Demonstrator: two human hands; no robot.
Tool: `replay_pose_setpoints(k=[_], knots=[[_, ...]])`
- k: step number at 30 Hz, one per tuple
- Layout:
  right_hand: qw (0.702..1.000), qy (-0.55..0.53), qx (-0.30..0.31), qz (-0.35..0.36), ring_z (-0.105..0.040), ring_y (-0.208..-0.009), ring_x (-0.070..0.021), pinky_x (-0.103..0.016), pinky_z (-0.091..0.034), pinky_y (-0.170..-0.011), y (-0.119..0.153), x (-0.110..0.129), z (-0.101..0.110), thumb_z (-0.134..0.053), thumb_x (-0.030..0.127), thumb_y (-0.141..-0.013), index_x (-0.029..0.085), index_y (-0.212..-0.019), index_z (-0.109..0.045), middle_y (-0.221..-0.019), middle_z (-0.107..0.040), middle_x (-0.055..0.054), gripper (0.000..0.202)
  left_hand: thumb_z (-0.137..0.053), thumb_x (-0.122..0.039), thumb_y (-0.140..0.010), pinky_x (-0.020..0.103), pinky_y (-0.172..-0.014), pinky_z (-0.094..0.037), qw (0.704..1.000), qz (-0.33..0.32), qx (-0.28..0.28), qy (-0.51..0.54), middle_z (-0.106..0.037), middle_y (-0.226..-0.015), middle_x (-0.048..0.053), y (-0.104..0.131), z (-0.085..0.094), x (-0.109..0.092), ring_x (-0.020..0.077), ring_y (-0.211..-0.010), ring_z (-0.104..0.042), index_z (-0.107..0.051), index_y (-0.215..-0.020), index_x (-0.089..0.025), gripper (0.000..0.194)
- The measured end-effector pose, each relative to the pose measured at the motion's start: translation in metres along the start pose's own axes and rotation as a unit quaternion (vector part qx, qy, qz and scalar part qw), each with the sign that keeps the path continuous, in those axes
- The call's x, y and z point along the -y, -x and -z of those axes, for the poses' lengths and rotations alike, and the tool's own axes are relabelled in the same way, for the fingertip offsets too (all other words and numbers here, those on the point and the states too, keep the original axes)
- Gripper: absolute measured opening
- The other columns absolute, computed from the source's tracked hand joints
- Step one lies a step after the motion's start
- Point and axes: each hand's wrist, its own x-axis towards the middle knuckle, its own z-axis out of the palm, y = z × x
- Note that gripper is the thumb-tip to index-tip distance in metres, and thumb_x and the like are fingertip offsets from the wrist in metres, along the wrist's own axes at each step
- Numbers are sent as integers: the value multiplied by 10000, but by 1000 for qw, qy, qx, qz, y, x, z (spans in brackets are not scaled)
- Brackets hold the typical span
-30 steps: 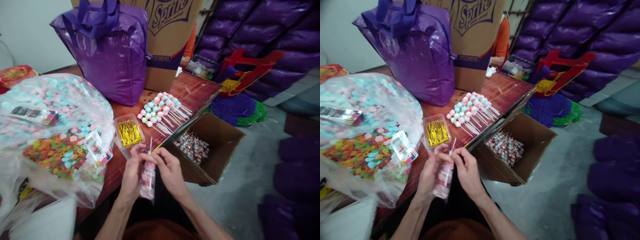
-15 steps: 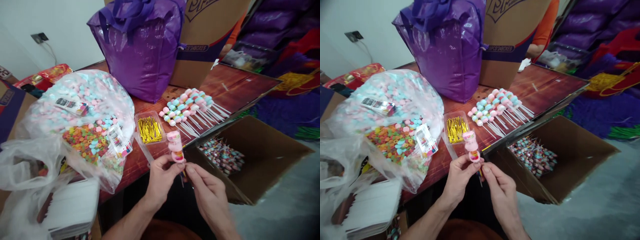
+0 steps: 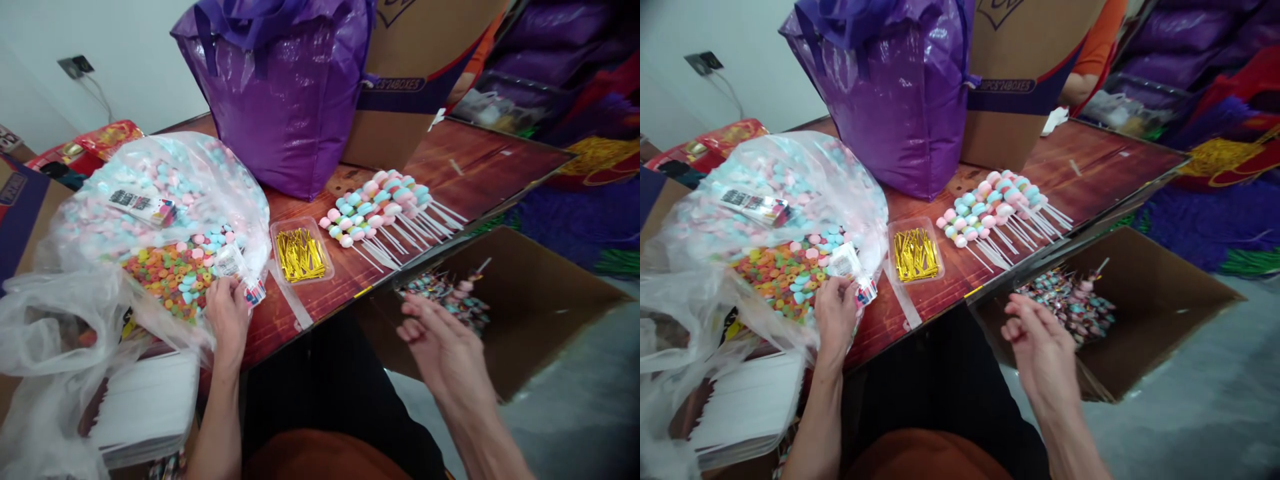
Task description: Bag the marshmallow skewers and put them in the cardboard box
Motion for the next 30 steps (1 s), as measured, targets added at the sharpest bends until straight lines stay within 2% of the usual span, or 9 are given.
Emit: replay_pose_setpoints(k=[8, 11, 13, 15, 18, 23, 25, 27, 30], knots=[[965, 174, 190, 56, -495, -576, -114, -240, -405, -523, 51, -37, -49, -682, 397, -863, 182, -922, -731, -725, -639, -16, 229, -630, -377, -875, 289, -694, -439, 968, 6, -146, 203, -552, -776, -2, 15, -1, -25, 158, -712, -529, -602, -793, -201, 195], [954, 149, 256, 40, -580, -672, -143, -247, -463, -586, 59, -36, -71, -709, 365, -827, 194, -985, -725, -820, -690, -23, 234, -648, -353, -873, 290, -730, -470, 945, -26, -79, 316, -577, -806, 14, 38, -6, -54, 164, -764, -569, -612, -808, -204, 167], [960, 121, 249, 43, -602, -716, -150, -254, -486, -640, 60, -36, -81, -726, 335, -812, 192, -956, -730, -842, -705, -20, 203, -663, -333, -868, 296, -778, -481, 932, -42, -9, 359, -592, -847, 29, 58, -12, -74, 172, -817, -585, -632, -799, -201, 152], [970, 100, 212, 59, -590, -697, -139, -251, -486, -660, 57, -37, -84, -721, 317, -825, 184, -855, -728, -780, -695, -6, 136, -676, -348, -863, 291, -796, -492, 908, 8, 35, 418, -605, -879, 34, 75, -18, -91, 172, -850, -601, -640, -834, -200, 155], [979, 85, 171, 73, -551, -633, -120, -237, -463, -619, 50, -38, -73, -724, 321, -834, 176, -773, -707, -687, -654, 14, 158, -753, -403, -803, 252, -736, -508, 817, 170, 95, 542, -628, -912, 21, 95, -22, -108, 146, -820, -612, -631, -933, -209, 263], [975, 118, 179, 62, -496, -573, -108, -232, -422, -559, 40, -29, -38, -709, 357, -855, 170, -740, -666, -648, -595, 24, 224, -847, -396, -706, 192, -609, -480, 550, 405, 264, 681, -672, -964, 55, 109, -16, -121, 96, -722, -580, -701, -944, -165, 363], [968, 145, 187, 80, -495, -595, -113, -233, -421, -578, 39, -24, -28, -691, 361, -871, 169, -730, -646, -653, -581, 23, 243, -891, -355, -650, 171, -578, -456, 506, 441, 292, 681, -680, -954, 54, 109, -15, -125, 77, -687, -563, -721, -963, -161, 405], [958, 177, 200, 105, -494, -619, -119, -235, -419, -600, 39, -19, -23, -665, 364, -889, 170, -712, -619, -655, -566, 20, 267, -917, -344, -603, 163, -559, -434, 510, 437, 293, 681, -662, -838, 27, 108, -17, -126, 67, -644, -535, -722, -887, -151, 395], [940, 232, 195, 154, -458, -605, -115, -229, -390, -574, 42, -14, -21, -620, 376, -909, 175, -689, -579, -639, -515, 26, 301, -921, -390, -578, 173, -544, -406, 589, 384, 256, 664, -578, -661, -15, 108, -25, -126, 60, -578, -463, -675, -730, -133, 387]])
